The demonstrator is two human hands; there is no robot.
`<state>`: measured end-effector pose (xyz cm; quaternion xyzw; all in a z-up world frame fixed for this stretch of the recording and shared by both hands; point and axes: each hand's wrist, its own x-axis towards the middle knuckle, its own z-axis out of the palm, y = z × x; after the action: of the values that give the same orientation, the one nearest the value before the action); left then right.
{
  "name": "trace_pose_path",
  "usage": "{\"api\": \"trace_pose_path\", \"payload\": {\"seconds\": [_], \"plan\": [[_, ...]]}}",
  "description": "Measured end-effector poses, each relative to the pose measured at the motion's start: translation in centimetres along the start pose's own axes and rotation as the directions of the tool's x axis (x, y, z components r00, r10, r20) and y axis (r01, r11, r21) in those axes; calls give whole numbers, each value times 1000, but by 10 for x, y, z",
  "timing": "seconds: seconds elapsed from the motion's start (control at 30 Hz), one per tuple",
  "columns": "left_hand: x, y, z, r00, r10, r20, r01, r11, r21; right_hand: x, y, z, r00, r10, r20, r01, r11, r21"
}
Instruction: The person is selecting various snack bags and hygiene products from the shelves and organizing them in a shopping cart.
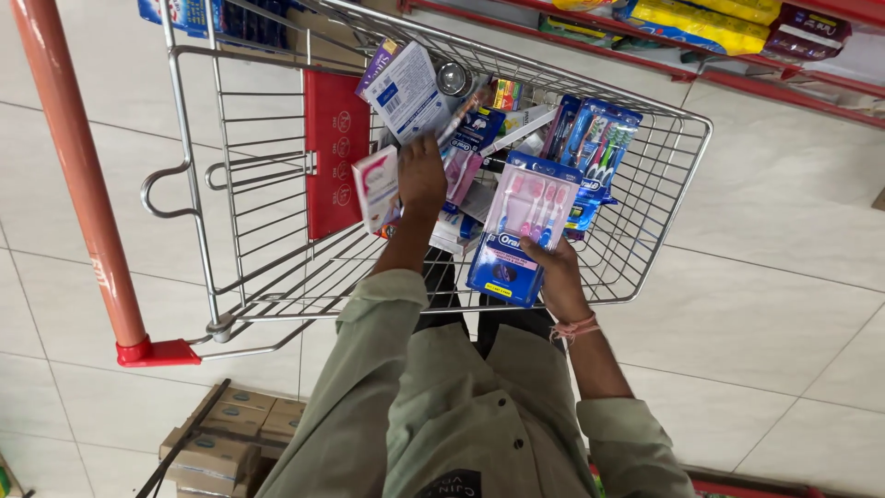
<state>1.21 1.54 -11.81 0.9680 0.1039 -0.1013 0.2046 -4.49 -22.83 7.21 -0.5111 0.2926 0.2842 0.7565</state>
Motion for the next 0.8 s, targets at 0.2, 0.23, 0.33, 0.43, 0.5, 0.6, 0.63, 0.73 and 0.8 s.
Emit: {"api": "trace_pose_path", "payload": {"seconds": [0.2,0.23,0.33,0.43,0.5,0.6,0.63,0.73,0.8], "plan": [[1,7,-1,975,-72,211,29,979,200,-2,-6,-1,999,-1,-36,0,999,-46],[-2,10,-15,975,-72,210,29,979,201,-3,-10,0,999,-3,-35,1,999,-46],[-13,22,-66,974,-64,219,35,990,133,-3,-15,2,999,25,-23,-26,999,-35],[-38,38,-111,944,-120,308,148,987,-69,1,-13,-1,1000,26,7,-26,999,-42],[-60,39,-119,859,-197,473,394,844,-365,3,-14,1,996,55,77,-59,997,49],[-108,15,-67,866,29,499,467,304,-830,14,6,-7,990,89,107,-100,990,96],[-116,22,-71,867,26,497,467,305,-830,16,12,-11,990,90,109,-100,990,95],[-134,40,-80,812,113,573,536,245,-808,16,13,-12,989,94,111,-115,971,208],[-138,49,-87,753,213,623,588,207,-782,8,-7,1,983,68,172,-102,975,199]]}}
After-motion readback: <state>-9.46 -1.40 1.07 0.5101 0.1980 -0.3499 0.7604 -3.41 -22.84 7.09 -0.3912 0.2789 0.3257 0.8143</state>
